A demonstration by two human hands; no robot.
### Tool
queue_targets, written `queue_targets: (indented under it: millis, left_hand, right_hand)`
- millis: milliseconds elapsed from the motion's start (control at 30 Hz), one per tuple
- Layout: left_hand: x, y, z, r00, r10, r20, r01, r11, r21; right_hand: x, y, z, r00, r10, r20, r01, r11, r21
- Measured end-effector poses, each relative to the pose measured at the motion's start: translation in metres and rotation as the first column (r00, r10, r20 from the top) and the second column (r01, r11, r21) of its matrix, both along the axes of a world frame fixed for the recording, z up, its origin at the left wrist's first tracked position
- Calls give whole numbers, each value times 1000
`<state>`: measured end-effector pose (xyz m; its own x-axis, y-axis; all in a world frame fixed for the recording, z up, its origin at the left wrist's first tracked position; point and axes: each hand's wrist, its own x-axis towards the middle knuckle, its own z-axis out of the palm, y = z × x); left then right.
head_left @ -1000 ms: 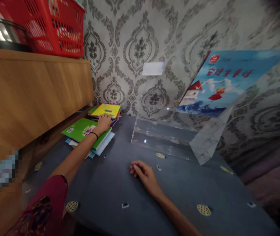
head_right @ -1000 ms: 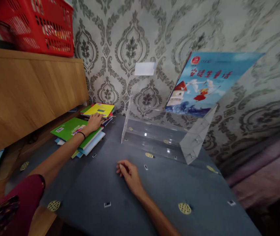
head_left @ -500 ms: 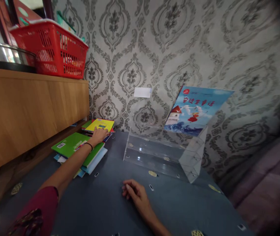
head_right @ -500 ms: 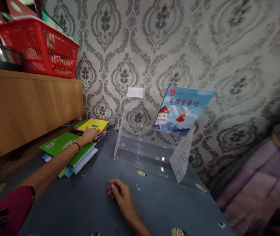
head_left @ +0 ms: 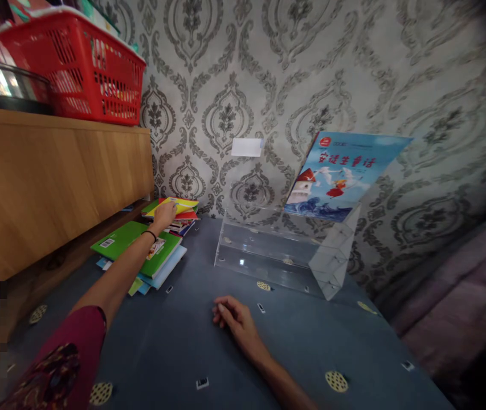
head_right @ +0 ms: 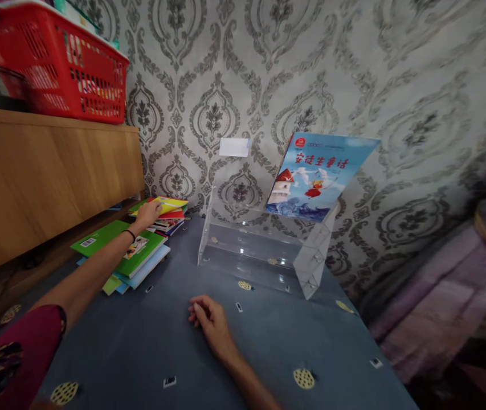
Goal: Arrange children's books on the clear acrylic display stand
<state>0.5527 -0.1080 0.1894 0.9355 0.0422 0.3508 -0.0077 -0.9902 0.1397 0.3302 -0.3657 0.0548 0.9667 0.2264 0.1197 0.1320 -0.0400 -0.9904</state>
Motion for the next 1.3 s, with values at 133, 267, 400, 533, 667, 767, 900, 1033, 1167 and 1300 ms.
queue_targets:
  millis: [133, 267, 400, 533, 667, 767, 900, 1033, 1167, 1300]
  left_hand:
    - [-11, 8, 3, 999, 47, 15, -47, 999, 15]
    - [-32, 15, 4, 999, 46, 18, -47, 998, 43]
    - [-67, 21, 0, 999, -30, 30, 27, 993, 114]
    - [-118, 21, -3, 990, -137, 46, 120, 958, 258]
    - [-183, 5, -13, 963, -270, 17, 251, 915, 315]
    - [-235, -21, -30, 893, -450, -21, 434, 847, 306]
    - [-294, -62, -56, 734, -676, -71, 672, 705, 227]
    - [-325, -90, -78, 587, -803, -106, 810, 580, 91]
    - [-315, -97, -95, 522, -839, -153, 837, 538, -101]
    - [-276, -86, -113, 571, -784, -244, 776, 613, -152]
  right_hand:
    - [1, -2, -2, 1000, 2, 14, -2, 1000, -10]
    - [1, -2, -3, 999, 19, 27, -18, 1000, -16]
    - [0, -2, -2, 999, 22, 32, -22, 1000, -17]
    - [-2, -4, 1, 999, 30, 40, -30, 999, -22]
    - [-4, -4, 5, 997, 58, -42, -55, 997, 57]
    - [-5, 2, 8, 975, 120, -190, -79, 974, 212]
    - [-8, 11, 13, 919, 223, -326, -112, 939, 327]
    - [-8, -1, 14, 911, 137, -388, -22, 958, 285]
    - [-7, -22, 7, 922, 99, -374, -8, 971, 237]
    - [-7, -29, 1, 932, 114, -344, -41, 976, 212]
